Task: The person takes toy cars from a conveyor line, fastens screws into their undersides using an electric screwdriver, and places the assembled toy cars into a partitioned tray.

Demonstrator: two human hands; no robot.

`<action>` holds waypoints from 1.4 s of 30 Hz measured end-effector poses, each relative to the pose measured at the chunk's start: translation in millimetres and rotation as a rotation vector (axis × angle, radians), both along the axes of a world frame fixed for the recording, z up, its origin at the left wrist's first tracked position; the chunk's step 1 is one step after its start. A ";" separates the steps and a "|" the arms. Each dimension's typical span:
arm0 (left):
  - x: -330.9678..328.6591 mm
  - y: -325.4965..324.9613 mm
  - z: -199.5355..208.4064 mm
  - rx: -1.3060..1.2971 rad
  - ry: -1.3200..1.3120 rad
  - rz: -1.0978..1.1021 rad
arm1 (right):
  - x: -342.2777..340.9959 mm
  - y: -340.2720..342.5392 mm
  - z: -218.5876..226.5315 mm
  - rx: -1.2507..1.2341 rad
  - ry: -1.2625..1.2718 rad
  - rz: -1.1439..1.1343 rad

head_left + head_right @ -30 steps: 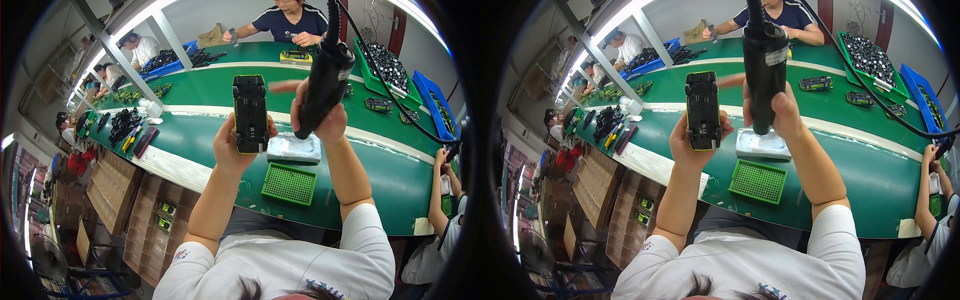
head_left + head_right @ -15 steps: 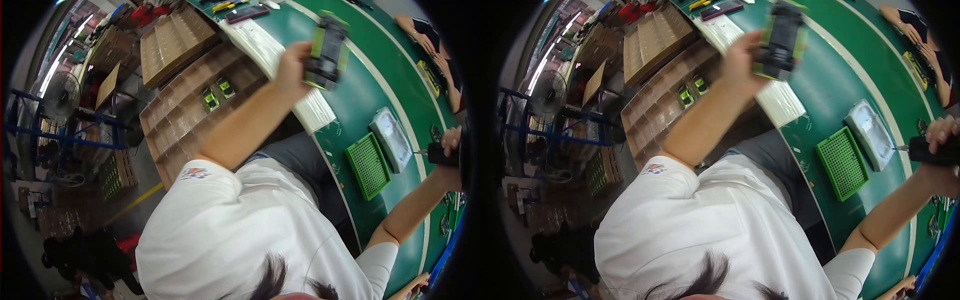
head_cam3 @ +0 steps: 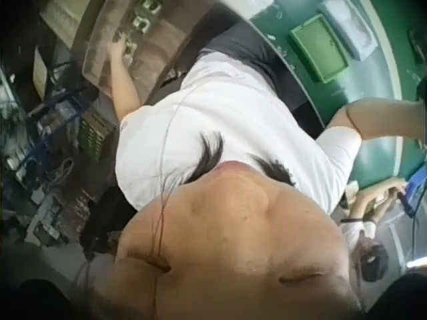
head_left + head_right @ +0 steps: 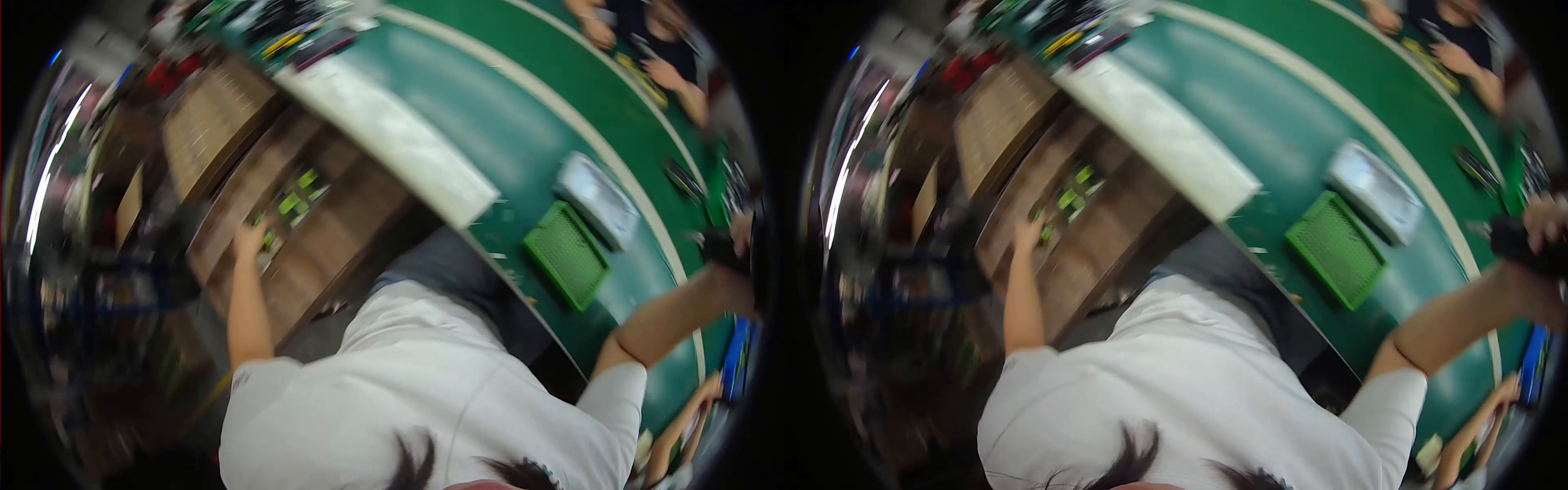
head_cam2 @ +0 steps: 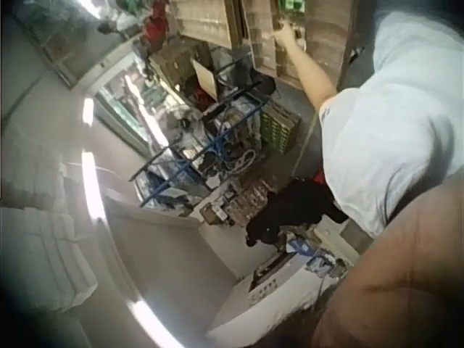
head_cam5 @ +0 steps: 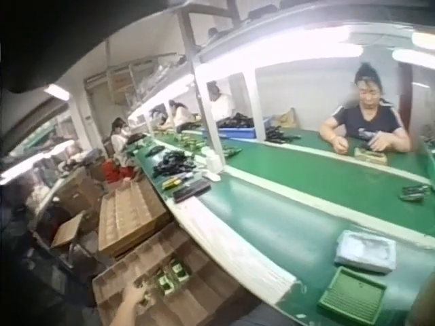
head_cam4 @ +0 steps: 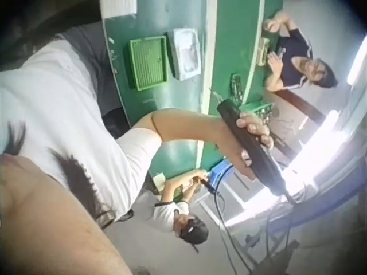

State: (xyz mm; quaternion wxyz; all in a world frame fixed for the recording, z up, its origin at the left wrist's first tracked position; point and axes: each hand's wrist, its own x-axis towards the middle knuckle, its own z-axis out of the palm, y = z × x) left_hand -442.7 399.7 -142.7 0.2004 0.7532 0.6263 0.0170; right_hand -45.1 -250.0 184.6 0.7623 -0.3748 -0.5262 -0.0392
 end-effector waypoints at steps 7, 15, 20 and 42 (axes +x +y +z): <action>29.2 -21.4 -32.3 0.194 0.172 0.011 | -6.7 -79.0 -0.9 0.094 0.129 -0.036; 150.5 -65.5 134.5 0.837 -0.453 -0.619 | -18.3 -101.9 13.9 0.095 -0.068 -0.211; 391.9 -269.8 254.8 0.592 -1.043 -1.351 | -12.2 -92.7 14.5 0.114 -0.098 -0.324; 651.8 -625.5 166.8 0.228 -0.781 -2.063 | 47.7 -329.9 -133.1 0.210 0.133 -0.331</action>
